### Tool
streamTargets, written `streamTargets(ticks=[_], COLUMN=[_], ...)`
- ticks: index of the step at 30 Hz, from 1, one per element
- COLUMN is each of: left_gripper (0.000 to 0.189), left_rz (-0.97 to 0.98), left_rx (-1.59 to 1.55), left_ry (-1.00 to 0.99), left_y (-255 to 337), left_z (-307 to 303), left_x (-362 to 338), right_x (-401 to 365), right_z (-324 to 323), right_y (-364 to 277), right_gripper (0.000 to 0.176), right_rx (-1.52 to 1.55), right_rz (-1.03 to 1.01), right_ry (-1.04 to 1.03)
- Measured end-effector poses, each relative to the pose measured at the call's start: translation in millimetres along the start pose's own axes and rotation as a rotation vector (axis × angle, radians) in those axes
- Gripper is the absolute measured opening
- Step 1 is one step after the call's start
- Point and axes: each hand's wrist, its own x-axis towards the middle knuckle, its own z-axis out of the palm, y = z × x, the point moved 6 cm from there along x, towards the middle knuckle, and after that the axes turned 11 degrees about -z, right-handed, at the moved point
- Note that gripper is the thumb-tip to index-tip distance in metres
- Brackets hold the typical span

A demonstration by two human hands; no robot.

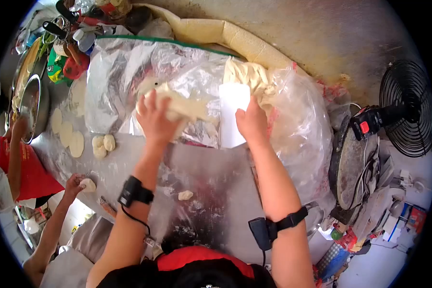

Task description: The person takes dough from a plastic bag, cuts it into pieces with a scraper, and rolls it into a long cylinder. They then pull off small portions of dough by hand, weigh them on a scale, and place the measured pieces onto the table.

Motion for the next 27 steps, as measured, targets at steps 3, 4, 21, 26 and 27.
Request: streamTargets(ticks=[3, 4, 21, 26, 27], left_gripper=[0.044, 0.041, 0.06, 0.068, 0.067], left_rz=[-0.122, -0.377, -0.154, 0.59, 0.628], left_rx=[-0.397, -0.72, -1.631, -0.528, -0.357], left_ry=[0.115, -0.033, -0.871, -0.841, -0.625], left_y=[-62.1, -87.5, -21.6, 60.0, 65.6], left_z=[2.3, 7.3, -121.4, -85.1, -86.7], left_x=[36.4, 46.5, -110.5, -190.9, -181.3], right_x=[1.7, 0.0, 5.7, 3.3, 1.5], right_z=[5.2, 4.4, 8.5, 5.0, 5.1], right_y=[4.7, 2.5, -1.5, -13.2, -13.4], right_gripper=[0.036, 0.036, 0.043, 0.043, 0.043], right_rx=[-0.075, -0.077, -0.116, -0.168, -0.169], right_rz=[-0.031, -0.023, -0.01, -0.009, -0.018], right_ry=[0.033, 0.022, 0.018, 0.013, 0.018])
